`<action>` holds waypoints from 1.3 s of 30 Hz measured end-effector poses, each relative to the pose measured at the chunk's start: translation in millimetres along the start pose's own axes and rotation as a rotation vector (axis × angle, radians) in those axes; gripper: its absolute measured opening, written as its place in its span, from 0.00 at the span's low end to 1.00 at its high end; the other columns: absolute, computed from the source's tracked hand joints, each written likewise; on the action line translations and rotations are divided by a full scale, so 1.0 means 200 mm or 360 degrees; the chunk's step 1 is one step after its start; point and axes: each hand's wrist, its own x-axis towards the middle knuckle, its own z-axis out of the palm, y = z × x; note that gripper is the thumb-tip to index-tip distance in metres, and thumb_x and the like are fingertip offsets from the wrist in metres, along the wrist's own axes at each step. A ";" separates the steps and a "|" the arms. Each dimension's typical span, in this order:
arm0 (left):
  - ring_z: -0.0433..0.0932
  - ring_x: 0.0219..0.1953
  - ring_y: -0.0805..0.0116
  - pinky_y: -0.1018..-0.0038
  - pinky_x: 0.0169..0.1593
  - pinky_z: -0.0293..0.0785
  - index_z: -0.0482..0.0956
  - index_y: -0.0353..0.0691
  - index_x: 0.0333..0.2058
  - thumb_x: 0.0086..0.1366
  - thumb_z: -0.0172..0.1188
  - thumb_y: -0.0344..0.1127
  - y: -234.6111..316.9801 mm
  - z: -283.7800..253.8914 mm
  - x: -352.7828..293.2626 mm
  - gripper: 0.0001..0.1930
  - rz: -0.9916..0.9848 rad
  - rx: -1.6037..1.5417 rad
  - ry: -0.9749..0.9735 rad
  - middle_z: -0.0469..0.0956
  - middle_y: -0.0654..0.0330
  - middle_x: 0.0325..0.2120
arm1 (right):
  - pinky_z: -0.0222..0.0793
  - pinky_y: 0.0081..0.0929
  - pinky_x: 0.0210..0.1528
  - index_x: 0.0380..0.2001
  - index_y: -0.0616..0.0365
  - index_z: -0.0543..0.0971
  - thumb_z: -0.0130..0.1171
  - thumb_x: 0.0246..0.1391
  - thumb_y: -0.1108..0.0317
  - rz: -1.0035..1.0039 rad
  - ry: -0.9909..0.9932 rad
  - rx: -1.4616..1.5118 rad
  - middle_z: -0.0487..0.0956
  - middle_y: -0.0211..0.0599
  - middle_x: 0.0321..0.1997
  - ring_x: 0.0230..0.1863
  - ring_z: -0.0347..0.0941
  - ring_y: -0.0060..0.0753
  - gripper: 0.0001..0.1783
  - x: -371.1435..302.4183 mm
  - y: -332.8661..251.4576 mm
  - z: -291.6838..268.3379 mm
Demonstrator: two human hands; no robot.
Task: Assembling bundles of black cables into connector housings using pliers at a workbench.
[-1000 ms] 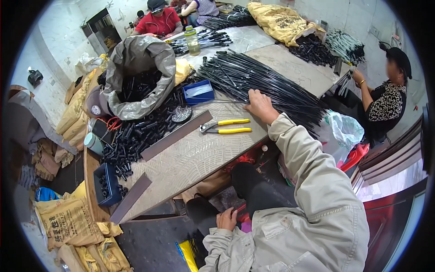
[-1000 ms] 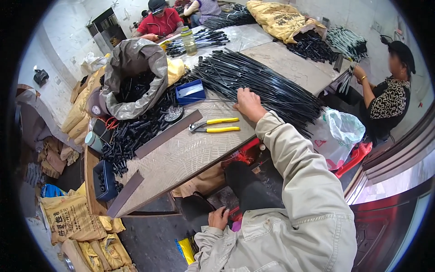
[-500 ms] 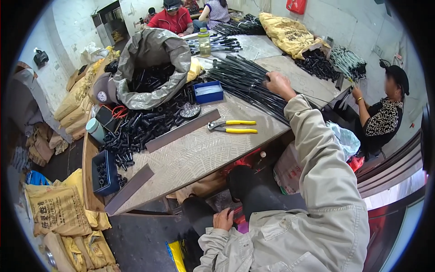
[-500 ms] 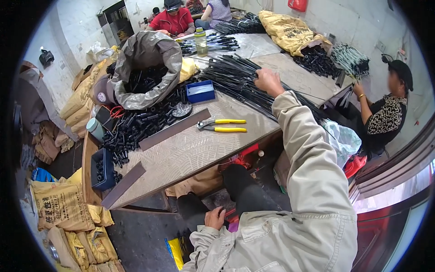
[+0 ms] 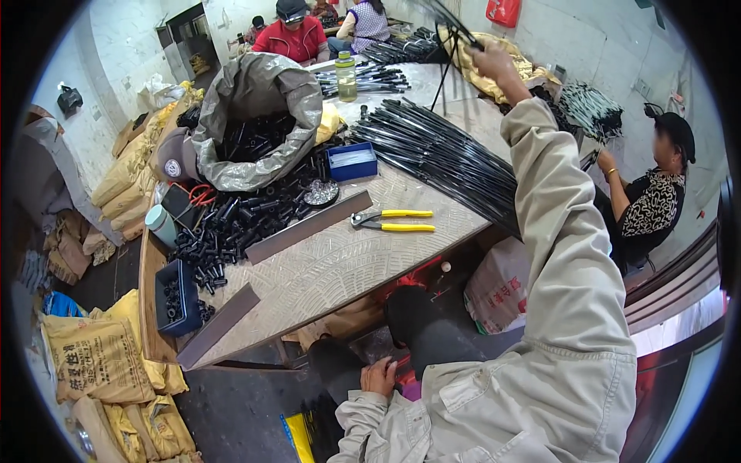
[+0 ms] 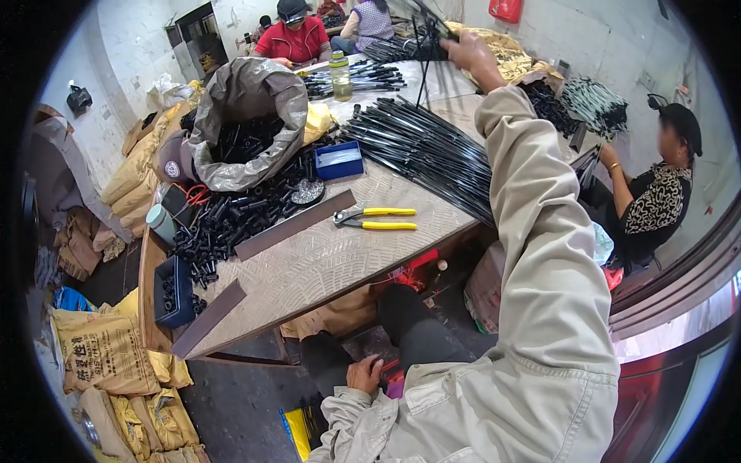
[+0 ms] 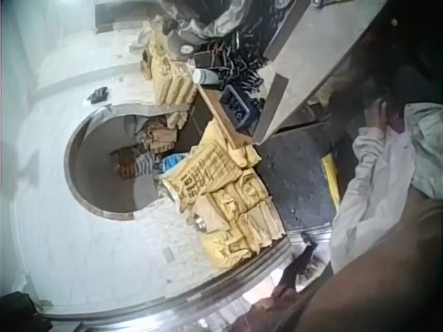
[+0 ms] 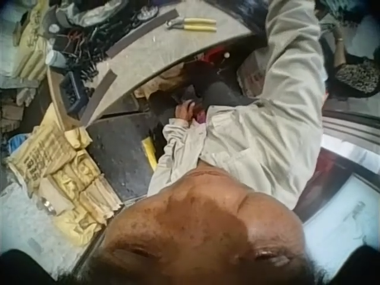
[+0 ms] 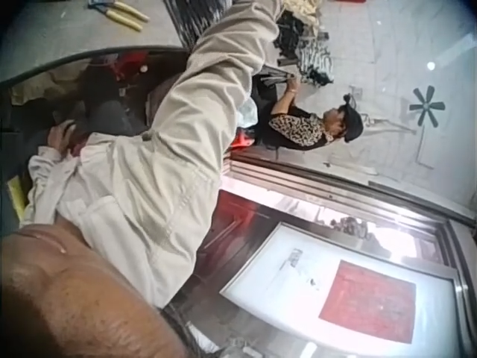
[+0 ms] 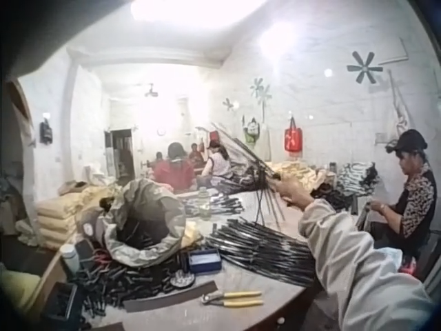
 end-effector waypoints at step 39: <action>0.77 0.26 0.73 0.78 0.32 0.74 0.74 0.35 0.33 0.61 0.54 0.40 1.34 -1.29 0.92 0.12 0.0555 -0.1902 0.0248 0.77 0.60 0.24 | 0.64 0.18 0.21 0.50 0.62 0.59 0.53 0.48 0.77 -0.0553 -0.1017 0.1480 0.70 0.33 0.27 0.19 0.68 0.19 0.25 -1.15 -0.64 0.05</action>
